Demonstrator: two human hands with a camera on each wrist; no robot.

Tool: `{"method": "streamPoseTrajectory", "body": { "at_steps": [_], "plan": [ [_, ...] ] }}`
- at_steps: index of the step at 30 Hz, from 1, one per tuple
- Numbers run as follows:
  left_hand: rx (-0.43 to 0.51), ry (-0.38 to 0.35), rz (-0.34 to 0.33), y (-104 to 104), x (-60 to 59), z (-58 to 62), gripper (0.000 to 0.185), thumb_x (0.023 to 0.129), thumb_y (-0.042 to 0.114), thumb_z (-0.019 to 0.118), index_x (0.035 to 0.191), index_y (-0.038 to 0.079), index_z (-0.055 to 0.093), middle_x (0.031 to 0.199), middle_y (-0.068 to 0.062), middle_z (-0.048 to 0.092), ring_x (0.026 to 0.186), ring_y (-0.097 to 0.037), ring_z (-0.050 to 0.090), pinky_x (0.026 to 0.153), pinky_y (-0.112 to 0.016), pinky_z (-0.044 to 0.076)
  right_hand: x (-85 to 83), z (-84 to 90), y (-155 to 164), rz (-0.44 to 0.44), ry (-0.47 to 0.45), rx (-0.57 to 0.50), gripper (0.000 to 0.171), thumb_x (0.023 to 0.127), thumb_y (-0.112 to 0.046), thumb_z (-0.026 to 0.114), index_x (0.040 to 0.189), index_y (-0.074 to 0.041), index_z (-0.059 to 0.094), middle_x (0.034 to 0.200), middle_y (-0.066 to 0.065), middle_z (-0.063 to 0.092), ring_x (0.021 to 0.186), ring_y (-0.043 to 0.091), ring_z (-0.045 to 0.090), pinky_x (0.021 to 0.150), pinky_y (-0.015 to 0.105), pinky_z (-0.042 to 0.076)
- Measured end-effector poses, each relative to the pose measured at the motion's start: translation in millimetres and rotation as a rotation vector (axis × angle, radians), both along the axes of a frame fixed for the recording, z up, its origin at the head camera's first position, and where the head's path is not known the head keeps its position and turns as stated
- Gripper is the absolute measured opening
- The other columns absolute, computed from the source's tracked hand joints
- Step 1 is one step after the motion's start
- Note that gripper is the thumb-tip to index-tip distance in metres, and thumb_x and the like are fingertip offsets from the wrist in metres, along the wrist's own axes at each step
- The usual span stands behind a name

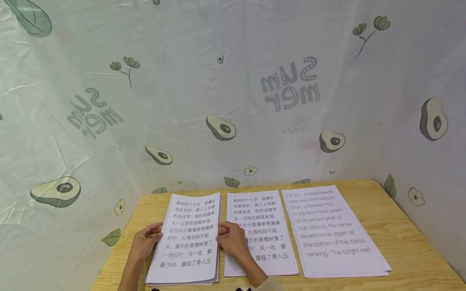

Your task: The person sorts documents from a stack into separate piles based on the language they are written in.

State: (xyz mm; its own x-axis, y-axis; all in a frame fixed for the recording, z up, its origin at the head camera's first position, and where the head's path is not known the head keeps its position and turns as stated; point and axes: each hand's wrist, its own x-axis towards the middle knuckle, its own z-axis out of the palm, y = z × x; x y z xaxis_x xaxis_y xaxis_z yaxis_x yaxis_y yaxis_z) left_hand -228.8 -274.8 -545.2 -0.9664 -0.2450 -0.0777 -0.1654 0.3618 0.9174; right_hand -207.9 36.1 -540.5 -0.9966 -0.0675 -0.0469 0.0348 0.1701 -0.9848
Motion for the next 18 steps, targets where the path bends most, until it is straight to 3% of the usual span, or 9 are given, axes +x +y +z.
{"method": "streamPoseTrajectory", "body": {
  "at_steps": [9,18],
  "plan": [
    [-0.006,0.006,0.01,0,0.0,-0.5,0.037,0.1,-0.001,0.063,0.138,-0.003,0.068,0.127,-0.025,0.069,0.096,-0.022,0.067,0.073,-0.022,0.054,-1.3,2.2,-3,0.002,0.012,0.025,0.045,0.087,0.005,0.076,0.132,0.007,0.07,0.105,0.015,0.075,0.082,0.013,0.073,0.068,0.028,0.065],
    [-0.031,0.029,0.092,1,3.3,1.6,0.038,0.104,0.008,0.064,0.14,-0.004,0.066,0.127,-0.026,0.068,0.098,-0.021,0.068,0.069,-0.022,0.057,4.5,6.5,9,-0.042,0.106,0.195,0.032,0.09,-0.009,0.08,0.121,-0.001,0.078,0.106,0.008,0.078,0.091,0.016,0.073,0.072,0.023,0.059]
  ]
}}
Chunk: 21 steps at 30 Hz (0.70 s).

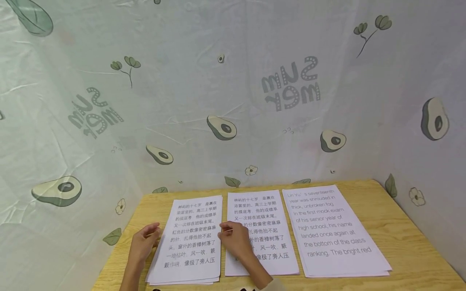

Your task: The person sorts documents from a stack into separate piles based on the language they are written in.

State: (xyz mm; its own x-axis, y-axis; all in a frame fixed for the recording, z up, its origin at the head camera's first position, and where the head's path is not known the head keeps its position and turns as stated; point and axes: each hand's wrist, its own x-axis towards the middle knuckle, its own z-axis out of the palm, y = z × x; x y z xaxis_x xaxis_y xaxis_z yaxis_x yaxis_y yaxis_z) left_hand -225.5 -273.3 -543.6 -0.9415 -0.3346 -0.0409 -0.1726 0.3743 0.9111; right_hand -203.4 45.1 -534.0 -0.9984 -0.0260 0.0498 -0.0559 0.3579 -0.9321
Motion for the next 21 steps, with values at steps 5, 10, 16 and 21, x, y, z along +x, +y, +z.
{"method": "streamPoseTrajectory", "body": {
  "at_steps": [5,10,16,21],
  "plan": [
    [0.0,0.015,-0.012,11,0.3,10.7,0.038,0.105,0.013,0.065,0.14,-0.002,0.066,0.128,-0.025,0.069,0.099,-0.021,0.068,0.071,-0.021,0.057,2.4,-1.3,14,-0.008,-0.008,-0.055,0.033,0.09,-0.008,0.079,0.121,0.003,0.077,0.103,0.01,0.077,0.086,0.014,0.074,0.07,0.023,0.062],
    [0.016,0.044,-0.054,35,-1.1,17.8,0.039,0.103,0.013,0.069,0.139,-0.003,0.068,0.123,-0.023,0.072,0.097,-0.021,0.068,0.072,-0.023,0.058,2.7,-2.1,33,-0.062,-0.051,-0.096,0.031,0.092,-0.008,0.079,0.121,0.003,0.076,0.101,0.01,0.075,0.082,0.013,0.073,0.069,0.024,0.063],
    [0.027,0.051,-0.106,70,-5.5,12.4,0.036,0.102,0.009,0.069,0.135,-0.003,0.07,0.112,-0.016,0.075,0.089,-0.017,0.069,0.069,-0.023,0.059,5.8,0.2,58,-0.11,-0.093,-0.068,0.036,0.094,-0.01,0.077,0.127,0.002,0.073,0.106,0.009,0.074,0.085,0.014,0.073,0.07,0.025,0.064],
    [0.033,0.036,-0.146,99,-8.5,3.6,0.035,0.101,0.012,0.07,0.134,0.0,0.071,0.108,-0.011,0.075,0.086,-0.016,0.069,0.069,-0.023,0.06,9.7,1.5,81,-0.152,-0.11,-0.046,0.039,0.095,-0.01,0.076,0.131,0.004,0.071,0.108,0.011,0.073,0.086,0.014,0.074,0.07,0.025,0.063]
  ]
}}
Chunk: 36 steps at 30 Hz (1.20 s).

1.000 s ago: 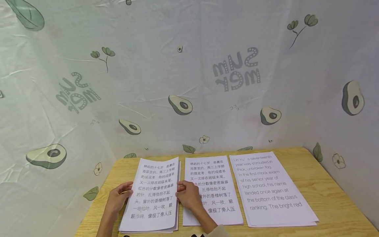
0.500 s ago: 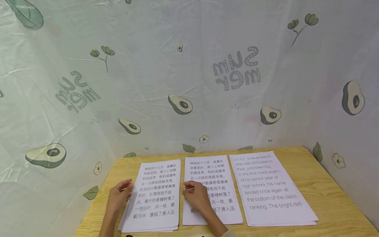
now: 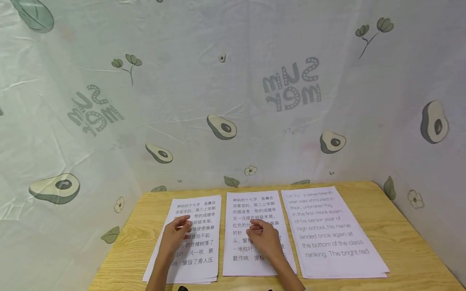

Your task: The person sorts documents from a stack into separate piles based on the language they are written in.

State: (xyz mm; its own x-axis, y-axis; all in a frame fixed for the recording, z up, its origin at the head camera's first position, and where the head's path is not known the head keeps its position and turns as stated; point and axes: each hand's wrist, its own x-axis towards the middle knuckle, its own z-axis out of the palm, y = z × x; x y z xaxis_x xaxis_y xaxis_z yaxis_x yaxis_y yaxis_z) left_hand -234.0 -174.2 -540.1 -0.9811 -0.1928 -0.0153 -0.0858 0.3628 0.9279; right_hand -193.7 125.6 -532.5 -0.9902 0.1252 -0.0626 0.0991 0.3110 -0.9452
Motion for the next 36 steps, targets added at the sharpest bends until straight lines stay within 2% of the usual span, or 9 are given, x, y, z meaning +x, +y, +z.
{"method": "streamPoseTrajectory", "body": {
  "at_steps": [7,12,20,24,29,36],
  "plan": [
    [0.018,-0.02,-0.056,34,0.0,-8.1,0.036,0.101,0.017,0.072,0.135,0.004,0.073,0.107,-0.009,0.074,0.085,-0.016,0.069,0.069,-0.024,0.061,-0.5,-0.7,29,-0.03,-0.023,0.029,0.042,0.097,-0.012,0.074,0.136,0.003,0.068,0.112,0.012,0.073,0.087,0.015,0.074,0.072,0.024,0.063],
    [0.018,-0.012,-0.094,55,-4.3,-12.8,0.038,0.1,0.02,0.073,0.134,0.003,0.073,0.106,-0.009,0.074,0.082,-0.014,0.069,0.068,-0.024,0.061,-0.3,0.9,54,-0.043,-0.048,0.07,0.045,0.099,-0.014,0.071,0.14,0.005,0.065,0.114,0.014,0.073,0.087,0.017,0.075,0.071,0.024,0.062],
    [0.059,-0.004,-0.122,81,-8.0,-12.4,0.036,0.099,0.016,0.074,0.131,0.0,0.073,0.101,-0.009,0.073,0.077,-0.014,0.068,0.066,-0.026,0.059,0.6,4.2,92,-0.081,-0.074,0.125,0.048,0.102,-0.018,0.07,0.142,0.007,0.063,0.122,0.021,0.073,0.09,0.016,0.075,0.071,0.022,0.061],
    [0.067,-0.012,-0.128,90,-8.2,-9.0,0.038,0.099,0.018,0.075,0.132,0.001,0.073,0.104,-0.009,0.074,0.078,-0.014,0.068,0.066,-0.027,0.059,0.2,1.5,102,-0.084,-0.075,0.162,0.049,0.101,-0.02,0.07,0.142,0.007,0.063,0.122,0.021,0.074,0.084,0.012,0.073,0.07,0.02,0.058],
    [0.056,-0.026,-0.138,96,-8.5,-9.9,0.039,0.099,0.023,0.075,0.133,0.002,0.073,0.104,-0.008,0.074,0.079,-0.013,0.069,0.067,-0.026,0.06,-3.1,0.4,107,-0.084,-0.06,0.233,0.048,0.1,-0.022,0.071,0.14,0.005,0.066,0.117,0.016,0.076,0.082,0.01,0.072,0.074,0.02,0.052],
    [-0.052,0.01,-0.13,99,-10.4,-16.0,0.037,0.099,0.023,0.075,0.131,0.004,0.074,0.101,-0.003,0.074,0.08,-0.011,0.066,0.066,-0.022,0.056,-5.7,1.9,109,-0.054,-0.087,0.312,0.048,0.1,-0.025,0.071,0.138,0.005,0.068,0.118,0.017,0.077,0.1,0.024,0.075,0.078,0.025,0.054]
  ]
}}
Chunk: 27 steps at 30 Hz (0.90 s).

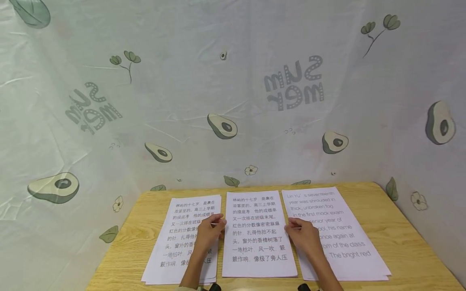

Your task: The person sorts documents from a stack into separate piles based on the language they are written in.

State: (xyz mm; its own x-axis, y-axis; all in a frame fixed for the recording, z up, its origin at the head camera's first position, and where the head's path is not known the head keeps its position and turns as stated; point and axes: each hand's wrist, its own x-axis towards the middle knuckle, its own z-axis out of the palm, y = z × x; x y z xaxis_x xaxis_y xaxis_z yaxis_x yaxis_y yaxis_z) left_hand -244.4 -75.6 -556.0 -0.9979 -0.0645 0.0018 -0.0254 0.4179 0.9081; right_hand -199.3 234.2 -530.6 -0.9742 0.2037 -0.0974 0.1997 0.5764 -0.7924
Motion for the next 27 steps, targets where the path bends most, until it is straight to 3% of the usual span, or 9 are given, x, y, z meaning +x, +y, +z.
{"method": "streamPoseTrajectory", "body": {
  "at_steps": [6,12,18,21,25,27],
  "plan": [
    [-0.086,0.036,0.009,3,-1.4,-2.1,0.036,0.096,0.02,0.078,0.127,0.002,0.076,0.097,-0.001,0.072,0.083,-0.01,0.062,0.067,-0.019,0.052,0.2,-1.0,-2,0.038,0.019,0.062,0.047,0.098,-0.022,0.073,0.135,0.007,0.069,0.114,0.014,0.078,0.105,0.029,0.075,0.087,0.036,0.058],
    [-0.133,0.038,-0.015,4,-0.7,-2.5,0.027,0.096,0.017,0.078,0.118,0.003,0.079,0.092,0.0,0.068,0.079,-0.01,0.059,0.064,-0.02,0.049,0.3,-0.9,-6,0.062,0.021,0.099,0.047,0.097,-0.021,0.073,0.135,0.007,0.069,0.11,0.013,0.076,0.097,0.021,0.068,0.079,0.029,0.051],
    [-0.139,0.048,-0.046,6,0.8,0.0,0.009,0.097,0.016,0.077,0.096,0.007,0.076,0.087,-0.001,0.063,0.073,-0.01,0.055,0.058,-0.02,0.044,2.0,1.0,-8,0.065,0.028,0.107,0.045,0.097,-0.02,0.073,0.133,0.007,0.071,0.111,0.015,0.074,0.094,0.021,0.064,0.077,0.03,0.05],
    [-0.137,0.05,-0.05,6,2.4,2.0,0.012,0.097,0.016,0.076,0.103,0.006,0.079,0.089,-0.001,0.064,0.075,-0.011,0.055,0.058,-0.02,0.045,2.4,2.7,-9,0.066,0.026,0.113,0.045,0.097,-0.02,0.072,0.134,0.007,0.07,0.115,0.019,0.074,0.096,0.023,0.067,0.076,0.031,0.051],
    [-0.147,0.055,-0.032,7,4.7,5.0,0.033,0.097,0.018,0.077,0.128,0.006,0.078,0.097,0.0,0.069,0.084,-0.01,0.06,0.067,-0.02,0.051,2.3,5.0,-11,0.065,0.024,0.123,0.045,0.098,-0.021,0.071,0.135,0.006,0.07,0.12,0.022,0.074,0.1,0.026,0.069,0.077,0.032,0.052],
    [-0.152,0.063,-0.03,8,5.2,6.6,0.034,0.098,0.019,0.077,0.129,0.007,0.077,0.1,0.0,0.071,0.087,-0.009,0.062,0.07,-0.021,0.054,2.5,6.0,-12,0.061,0.031,0.126,0.045,0.098,-0.02,0.071,0.135,0.005,0.07,0.121,0.022,0.073,0.103,0.029,0.071,0.079,0.035,0.054]
  ]
}}
